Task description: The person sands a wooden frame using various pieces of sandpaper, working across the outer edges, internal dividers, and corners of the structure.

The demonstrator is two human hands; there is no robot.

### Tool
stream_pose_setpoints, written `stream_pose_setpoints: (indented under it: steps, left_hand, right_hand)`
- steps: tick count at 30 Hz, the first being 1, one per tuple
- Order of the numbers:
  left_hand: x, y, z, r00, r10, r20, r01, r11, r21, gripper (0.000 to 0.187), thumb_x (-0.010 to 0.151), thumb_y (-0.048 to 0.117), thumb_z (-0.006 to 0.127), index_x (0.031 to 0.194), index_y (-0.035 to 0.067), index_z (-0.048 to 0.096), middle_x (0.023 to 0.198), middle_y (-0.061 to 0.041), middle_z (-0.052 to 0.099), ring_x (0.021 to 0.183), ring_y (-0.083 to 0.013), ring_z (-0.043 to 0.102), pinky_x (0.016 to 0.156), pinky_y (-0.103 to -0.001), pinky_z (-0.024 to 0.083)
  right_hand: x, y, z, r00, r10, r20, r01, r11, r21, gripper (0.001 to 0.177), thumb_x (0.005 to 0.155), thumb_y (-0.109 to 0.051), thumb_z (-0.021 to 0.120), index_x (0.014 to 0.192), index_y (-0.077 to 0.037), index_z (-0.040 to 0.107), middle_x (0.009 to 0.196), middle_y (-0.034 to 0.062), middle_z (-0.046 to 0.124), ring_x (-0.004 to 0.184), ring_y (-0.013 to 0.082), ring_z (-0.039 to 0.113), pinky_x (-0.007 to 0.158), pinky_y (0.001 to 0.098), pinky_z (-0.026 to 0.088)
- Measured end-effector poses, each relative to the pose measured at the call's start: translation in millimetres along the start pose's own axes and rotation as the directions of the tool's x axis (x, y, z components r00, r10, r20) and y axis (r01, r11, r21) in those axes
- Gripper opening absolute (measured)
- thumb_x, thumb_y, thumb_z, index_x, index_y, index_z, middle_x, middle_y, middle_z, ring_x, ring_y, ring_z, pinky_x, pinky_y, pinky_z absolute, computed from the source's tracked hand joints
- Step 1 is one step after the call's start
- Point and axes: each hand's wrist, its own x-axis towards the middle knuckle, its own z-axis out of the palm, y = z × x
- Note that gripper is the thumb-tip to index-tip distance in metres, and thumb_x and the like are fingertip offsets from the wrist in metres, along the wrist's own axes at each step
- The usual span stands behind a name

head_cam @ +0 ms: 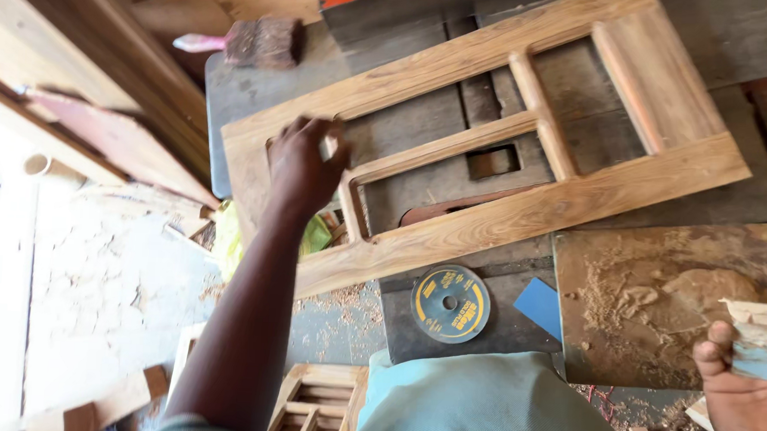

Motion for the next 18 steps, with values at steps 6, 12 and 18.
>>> stream_pose_setpoints:
  steps: [6, 12, 18]
  left_hand:
    - [-110, -96, -13, 0.931, -0.363, -0.043, 0.365, 0.927, 0.081, 0.031, 0.087, 0.027, 0.076, 0.115, 0.013, 0.074, 0.118, -0.017, 0.067, 0.116, -0.037, 0.06, 0.103, -0.048, 0.046]
    - [-182, -130, -25, 0.831, -0.554, -0.058, 0.556, 0.819, 0.146, 0.036, 0.085, 0.032, 0.078, 0.117, 0.016, 0.074, 0.13, -0.016, 0.061, 0.122, -0.0382, 0.057, 0.105, -0.048, 0.044]
    - [-185, -134, -36, 0.734, -0.672, 0.096, 0.66, 0.739, 0.135, 0.088, 0.081, 0.043, 0.079, 0.151, 0.008, 0.038, 0.157, -0.019, 0.029, 0.141, -0.0371, 0.033, 0.113, -0.053, 0.03]
  right_hand:
    - [11, 23, 112, 0.997, 0.058, -0.053, -0.062, 0.996, -0.07, 0.038, 0.116, -0.031, 0.045, 0.141, -0.004, 0.056, 0.142, 0.0165, 0.06, 0.131, 0.0312, 0.059, 0.113, 0.0456, 0.042]
    - [15, 48, 198, 0.978, 0.141, 0.152, -0.088, 0.945, -0.315, 0.049, 0.106, -0.029, 0.058, 0.145, -0.001, 0.047, 0.146, 0.0195, 0.056, 0.137, 0.0386, 0.053, 0.116, 0.0507, 0.04]
    - [0, 87, 267, 0.962, 0.208, 0.176, -0.14, 0.932, -0.334, 0.052, 0.101, -0.024, 0.058, 0.146, 0.0, 0.051, 0.146, 0.0218, 0.058, 0.132, 0.0412, 0.055, 0.108, 0.051, 0.042]
